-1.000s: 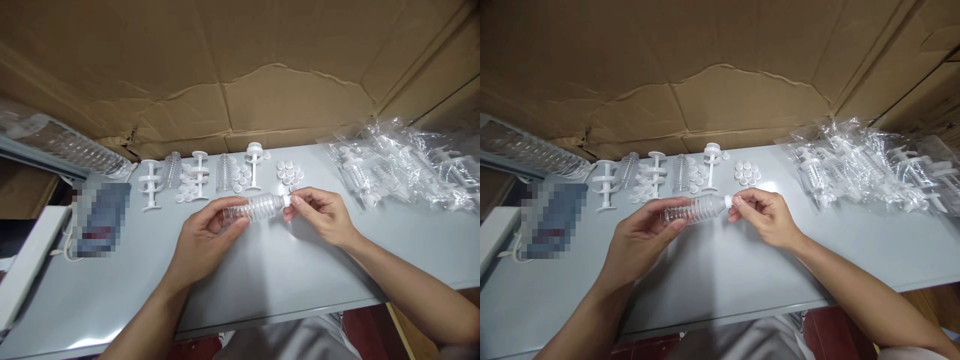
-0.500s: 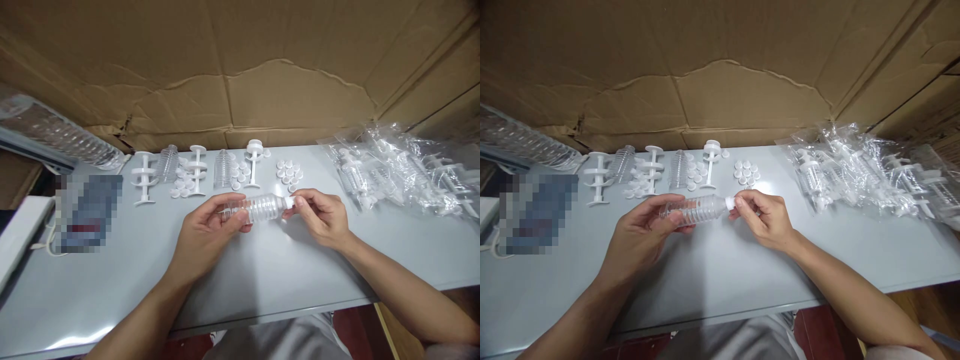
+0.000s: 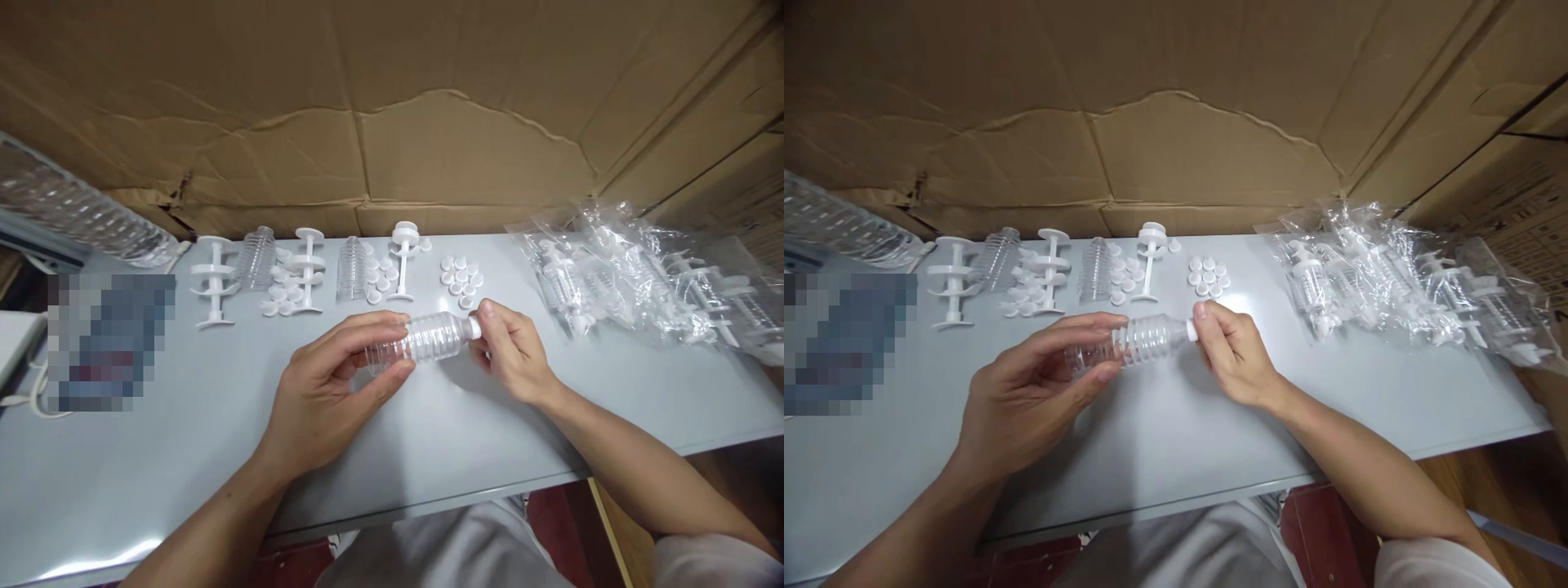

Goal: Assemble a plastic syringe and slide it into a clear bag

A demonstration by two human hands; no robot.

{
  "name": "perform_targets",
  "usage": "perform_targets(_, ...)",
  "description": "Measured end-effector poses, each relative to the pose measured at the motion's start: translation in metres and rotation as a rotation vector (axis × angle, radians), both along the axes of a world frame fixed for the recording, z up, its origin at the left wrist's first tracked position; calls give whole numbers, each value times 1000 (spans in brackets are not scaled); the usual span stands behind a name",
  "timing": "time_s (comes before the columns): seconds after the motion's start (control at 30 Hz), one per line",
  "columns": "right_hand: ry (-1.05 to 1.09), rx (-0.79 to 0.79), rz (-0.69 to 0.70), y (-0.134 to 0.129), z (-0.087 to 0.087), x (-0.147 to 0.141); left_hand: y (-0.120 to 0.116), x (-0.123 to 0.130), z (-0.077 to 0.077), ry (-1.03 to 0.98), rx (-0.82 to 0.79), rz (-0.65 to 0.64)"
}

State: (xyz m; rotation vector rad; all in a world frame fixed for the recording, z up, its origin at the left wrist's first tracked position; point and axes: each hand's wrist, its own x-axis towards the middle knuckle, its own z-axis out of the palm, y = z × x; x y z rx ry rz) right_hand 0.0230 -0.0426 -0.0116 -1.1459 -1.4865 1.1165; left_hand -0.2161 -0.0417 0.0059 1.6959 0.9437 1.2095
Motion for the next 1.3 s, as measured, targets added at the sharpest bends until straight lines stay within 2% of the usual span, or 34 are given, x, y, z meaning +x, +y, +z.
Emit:
perform_targets(0.17, -205, 319, -5, 2, -8, 4, 5, 1, 4, -57, -516, 58)
perform_targets(0.33, -217, 387, -13, 7, -24, 5, 10, 4, 0, -168, -733, 64)
perform_targets(0.43, -211, 365, -31, 7, -29, 4, 7, 7, 1, -131, -726, 90)
perform_targets(0.5, -209, 308, -38, 6, -27, 2, 4, 6, 2, -56, -563, 104)
perform_targets(0.6, -197, 185, -2, 3, -17, 1, 2, 1, 2, 26, -198, 47)
perform_targets(0.67, -189, 92, 50, 1, -10, 0, 3, -3, 3, 72, -77, -22)
perform_targets(0.7, -196, 77, 67, 1, -8, -1, 4, -4, 4, 89, -86, -41)
perform_targets(0.77, -233, 135, 71, 0, -8, -1, 6, -5, 7, 101, -213, -33)
perform_targets(0.87, -300, 349, 40, 0, -15, 0, 7, -3, 12, 98, -478, 4)
perform_targets(1.03, -354, 599, 119, 8, -22, 10, 11, -1, 10, 99, -748, -117)
perform_targets(1.23, -368, 705, 247, 16, -17, 19, 23, -4, 0, 83, -1080, -288)
perform_targets(1.3, -355, 685, 232, 15, -16, 18, 22, -6, 0, 89, -1018, -282)
